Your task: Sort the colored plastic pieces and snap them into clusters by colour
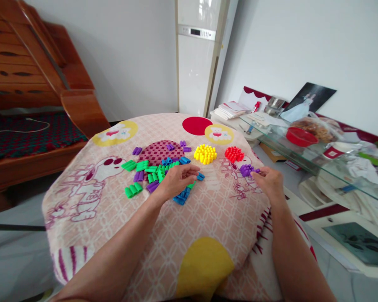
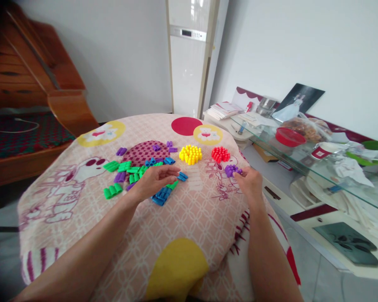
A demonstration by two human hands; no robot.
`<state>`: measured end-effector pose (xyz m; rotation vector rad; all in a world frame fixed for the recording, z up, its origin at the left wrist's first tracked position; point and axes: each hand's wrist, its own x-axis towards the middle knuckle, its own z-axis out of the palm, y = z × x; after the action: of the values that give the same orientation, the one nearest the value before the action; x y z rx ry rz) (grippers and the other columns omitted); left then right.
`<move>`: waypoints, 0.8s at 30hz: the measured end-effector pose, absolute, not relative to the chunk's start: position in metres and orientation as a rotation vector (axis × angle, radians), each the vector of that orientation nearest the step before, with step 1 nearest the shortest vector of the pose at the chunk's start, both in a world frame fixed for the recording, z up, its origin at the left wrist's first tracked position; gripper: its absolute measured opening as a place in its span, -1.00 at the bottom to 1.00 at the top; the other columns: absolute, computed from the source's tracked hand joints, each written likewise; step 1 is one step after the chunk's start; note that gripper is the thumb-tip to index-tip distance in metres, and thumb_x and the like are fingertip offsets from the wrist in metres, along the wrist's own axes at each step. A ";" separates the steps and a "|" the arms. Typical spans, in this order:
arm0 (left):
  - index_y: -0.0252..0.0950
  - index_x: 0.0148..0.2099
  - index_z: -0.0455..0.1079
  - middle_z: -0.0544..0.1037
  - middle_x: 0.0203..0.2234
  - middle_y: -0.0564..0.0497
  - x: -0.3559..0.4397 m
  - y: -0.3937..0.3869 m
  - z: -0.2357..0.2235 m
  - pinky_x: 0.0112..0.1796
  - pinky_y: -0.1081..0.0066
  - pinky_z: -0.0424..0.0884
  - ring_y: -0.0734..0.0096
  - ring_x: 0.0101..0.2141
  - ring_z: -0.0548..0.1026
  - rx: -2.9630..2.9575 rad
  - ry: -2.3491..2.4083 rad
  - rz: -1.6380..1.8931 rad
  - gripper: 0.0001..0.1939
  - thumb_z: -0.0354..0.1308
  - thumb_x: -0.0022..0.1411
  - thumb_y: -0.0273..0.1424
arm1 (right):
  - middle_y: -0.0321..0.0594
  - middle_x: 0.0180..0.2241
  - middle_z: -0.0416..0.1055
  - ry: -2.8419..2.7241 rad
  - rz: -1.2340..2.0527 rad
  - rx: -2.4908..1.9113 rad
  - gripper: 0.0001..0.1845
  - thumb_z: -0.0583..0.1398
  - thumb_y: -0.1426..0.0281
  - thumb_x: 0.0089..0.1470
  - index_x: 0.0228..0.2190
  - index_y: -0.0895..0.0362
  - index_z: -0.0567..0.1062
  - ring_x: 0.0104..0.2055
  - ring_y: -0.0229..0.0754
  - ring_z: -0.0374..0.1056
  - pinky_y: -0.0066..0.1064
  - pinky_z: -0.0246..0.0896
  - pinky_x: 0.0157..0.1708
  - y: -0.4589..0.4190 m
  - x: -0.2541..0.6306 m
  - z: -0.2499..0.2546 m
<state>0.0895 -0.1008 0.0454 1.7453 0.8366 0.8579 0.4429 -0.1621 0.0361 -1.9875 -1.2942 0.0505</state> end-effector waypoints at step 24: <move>-0.40 -0.11 0.44 0.58 -0.07 -0.28 -0.016 0.001 0.043 0.12 0.03 0.27 -0.10 0.06 0.43 1.799 1.908 1.171 -0.70 0.22 0.06 -0.45 | -0.20 -0.57 0.45 -1.457 -0.253 -1.649 -0.63 0.13 0.15 0.12 -0.49 0.17 0.54 -0.53 -0.23 0.29 -0.41 0.14 -0.44 -0.159 0.401 0.039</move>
<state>-0.0158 0.0008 0.0434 1.7993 1.9078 1.1707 0.4014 -0.1590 0.0394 -1.6487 -1.4570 -0.2531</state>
